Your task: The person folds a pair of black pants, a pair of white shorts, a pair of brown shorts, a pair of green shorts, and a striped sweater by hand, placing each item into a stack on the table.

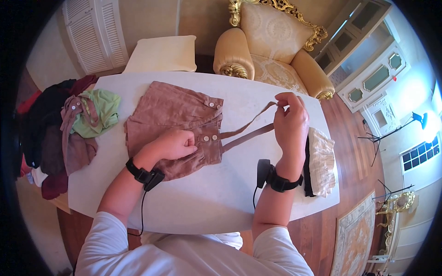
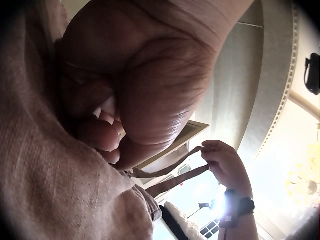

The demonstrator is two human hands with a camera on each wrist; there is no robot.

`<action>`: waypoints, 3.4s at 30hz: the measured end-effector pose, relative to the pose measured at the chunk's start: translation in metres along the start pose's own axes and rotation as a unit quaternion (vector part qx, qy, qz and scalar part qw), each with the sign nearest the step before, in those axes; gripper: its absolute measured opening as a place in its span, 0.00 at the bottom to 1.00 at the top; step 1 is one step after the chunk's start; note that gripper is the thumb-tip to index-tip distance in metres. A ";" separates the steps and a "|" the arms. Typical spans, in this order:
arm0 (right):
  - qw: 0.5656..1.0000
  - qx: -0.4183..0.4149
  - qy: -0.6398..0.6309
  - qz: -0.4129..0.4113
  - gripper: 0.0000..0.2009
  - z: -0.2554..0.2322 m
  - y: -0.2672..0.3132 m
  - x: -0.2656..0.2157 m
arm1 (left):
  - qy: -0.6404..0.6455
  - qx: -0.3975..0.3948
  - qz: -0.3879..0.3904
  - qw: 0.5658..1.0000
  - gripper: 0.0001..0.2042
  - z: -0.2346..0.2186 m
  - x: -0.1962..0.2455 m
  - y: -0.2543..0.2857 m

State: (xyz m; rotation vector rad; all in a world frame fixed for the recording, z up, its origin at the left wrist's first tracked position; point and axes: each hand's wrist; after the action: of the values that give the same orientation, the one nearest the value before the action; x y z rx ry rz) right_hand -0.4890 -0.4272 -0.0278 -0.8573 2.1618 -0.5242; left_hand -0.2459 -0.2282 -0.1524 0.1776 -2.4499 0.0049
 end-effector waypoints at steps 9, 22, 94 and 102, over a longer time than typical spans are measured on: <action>0.996 0.069 -0.009 0.051 0.11 -0.009 -0.003 0.005 | 0.010 0.010 -0.006 1.000 0.11 0.003 -0.002 -0.001; 0.974 -0.021 -0.208 0.083 0.11 -0.014 -0.004 0.008 | 0.009 0.014 -0.007 1.000 0.10 0.002 0.000 0.000; 0.898 -0.420 0.002 -0.129 0.11 0.098 0.053 -0.050 | 0.062 0.138 -0.064 0.986 0.16 -0.069 -0.040 0.014; 0.930 -0.336 -0.018 -0.150 0.16 0.111 0.066 -0.049 | 0.034 0.125 -0.012 0.992 0.19 -0.051 -0.050 0.013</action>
State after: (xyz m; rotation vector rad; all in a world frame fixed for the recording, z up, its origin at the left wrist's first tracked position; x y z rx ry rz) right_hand -0.4070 -0.3577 -0.1147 -1.5667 2.2024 0.1212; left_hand -0.1772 -0.2066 -0.1445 0.3111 -2.3729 0.3026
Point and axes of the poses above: each hand's wrist, its own y-axis away from the middle knuckle, its own z-axis out of the palm, x = y × z, and after that the axes turned 2 degrees about z, right-handed
